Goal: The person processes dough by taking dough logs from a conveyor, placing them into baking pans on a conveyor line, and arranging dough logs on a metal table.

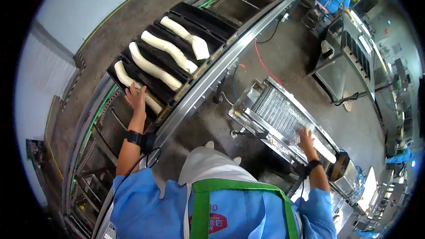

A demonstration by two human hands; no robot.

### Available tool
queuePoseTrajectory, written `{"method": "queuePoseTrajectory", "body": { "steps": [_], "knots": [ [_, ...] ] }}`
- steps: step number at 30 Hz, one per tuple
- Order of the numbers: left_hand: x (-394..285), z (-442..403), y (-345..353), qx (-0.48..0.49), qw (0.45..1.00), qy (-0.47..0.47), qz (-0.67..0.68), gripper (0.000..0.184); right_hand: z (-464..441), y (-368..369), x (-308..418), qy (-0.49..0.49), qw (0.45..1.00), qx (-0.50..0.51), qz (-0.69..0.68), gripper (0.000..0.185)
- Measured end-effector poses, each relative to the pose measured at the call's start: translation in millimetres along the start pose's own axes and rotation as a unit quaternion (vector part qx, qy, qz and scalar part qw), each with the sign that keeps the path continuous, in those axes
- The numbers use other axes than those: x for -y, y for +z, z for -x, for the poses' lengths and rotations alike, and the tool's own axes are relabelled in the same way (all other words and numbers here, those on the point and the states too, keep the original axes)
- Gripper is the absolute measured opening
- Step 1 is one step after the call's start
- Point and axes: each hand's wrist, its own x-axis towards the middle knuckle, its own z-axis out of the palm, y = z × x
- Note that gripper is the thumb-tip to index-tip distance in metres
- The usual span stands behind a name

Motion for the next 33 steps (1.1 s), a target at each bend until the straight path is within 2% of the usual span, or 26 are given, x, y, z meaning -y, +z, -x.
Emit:
{"method": "queuePoseTrajectory", "body": {
  "steps": [2,4,6,7,8,9,10,11,12,14,15,17,19,20,24,26,27,28,29,30,31,32,33],
  "knots": [
    [-3.7,5.1,-1.2,0.006,1.000,-0.024,0.016,0.062,-0.6,21.1,2.1,0.035,0.995,-0.091,-0.010,0.050],
    [6.4,-0.2,-1.5,0.017,0.997,-0.003,0.070,0.059,-8.4,25.7,3.8,0.029,0.993,-0.116,-0.010,0.046],
    [5.3,7.5,-6.3,0.031,0.997,0.001,0.077,0.058,-36.6,34.6,-3.3,-0.051,0.978,-0.198,0.027,0.032],
    [4.8,13.4,-9.0,0.046,0.995,0.001,0.083,0.057,-40.0,8.4,2.6,-0.039,0.989,-0.138,-0.038,0.022],
    [11.2,15.6,-8.5,0.041,0.995,0.004,0.088,0.057,-43.4,-24.7,5.0,-0.036,0.984,-0.124,-0.127,0.018],
    [19.9,14.0,-3.2,0.033,0.999,0.034,0.027,0.056,-60.8,-25.9,-11.3,-0.049,0.954,-0.202,-0.215,0.024],
    [26.5,13.9,0.3,0.028,0.997,0.059,-0.037,0.055,-53.5,-60.0,-20.1,-0.065,0.944,-0.249,-0.209,0.027],
    [15.8,23.6,2.0,0.006,0.998,0.065,-0.021,0.052,-44.3,-98.9,-20.9,-0.014,0.917,-0.285,-0.277,0.031],
    [9.6,27.8,2.8,0.009,0.998,0.062,-0.019,0.052,-28.7,-136.6,-33.1,-0.059,0.898,-0.302,-0.315,0.031],
    [5.4,33.0,4.1,-0.023,0.998,0.056,-0.020,0.049,-24.0,-188.4,-66.2,-0.094,0.836,-0.402,-0.361,0.037],
    [9.6,32.3,5.1,-0.022,0.998,0.053,-0.019,0.049,19.2,-256.7,-21.3,-0.091,0.769,-0.354,-0.525,0.036],
    [17.1,27.6,6.9,-0.065,0.990,0.105,-0.075,0.046,38.1,-316.6,-3.8,-0.111,0.771,-0.393,-0.489,0.037],
    [17.9,28.7,8.7,-0.083,0.987,0.110,-0.082,0.044,30.1,-352.0,15.6,-0.159,0.708,-0.419,-0.545,0.038],
    [18.9,28.5,8.1,-0.102,0.983,0.117,-0.093,0.043,18.7,-362.8,31.5,-0.164,0.708,-0.420,-0.544,0.038],
    [40.5,20.3,8.1,-0.134,0.972,0.159,-0.111,0.041,-40.5,-392.3,121.4,-0.242,0.593,-0.402,-0.654,0.031],
    [38.4,24.5,6.8,-0.136,0.968,0.180,-0.114,0.038,-89.8,-380.2,182.2,-0.259,0.571,-0.410,-0.662,0.025],
    [31.9,27.9,5.2,-0.141,0.968,0.175,-0.113,0.038,-118.4,-367.0,211.5,-0.249,0.598,-0.427,-0.631,0.023],
    [20.6,32.3,1.6,-0.137,0.974,0.149,-0.098,0.038,-164.1,-344.0,242.5,-0.198,0.658,-0.485,-0.541,0.027],
    [15.1,36.8,0.2,-0.131,0.980,0.122,-0.081,0.037,-195.7,-321.2,278.9,-0.143,0.714,-0.463,-0.505,0.033],
    [16.8,38.6,-0.2,-0.130,0.981,0.119,-0.083,0.037,-235.3,-277.8,304.9,-0.226,0.751,-0.451,-0.426,0.038],
    [18.6,38.6,-1.3,-0.131,0.980,0.129,-0.079,0.037,-247.1,-256.1,316.1,-0.276,0.834,-0.246,-0.409,0.037],
    [19.2,37.4,-1.7,-0.131,0.979,0.138,-0.077,0.037,-246.0,-245.4,327.9,-0.247,0.882,-0.221,-0.336,0.027],
    [17.2,35.5,-1.2,-0.128,0.979,0.135,-0.079,0.037,-222.5,-246.2,336.5,-0.226,0.877,-0.280,-0.319,0.018]
  ]
}}
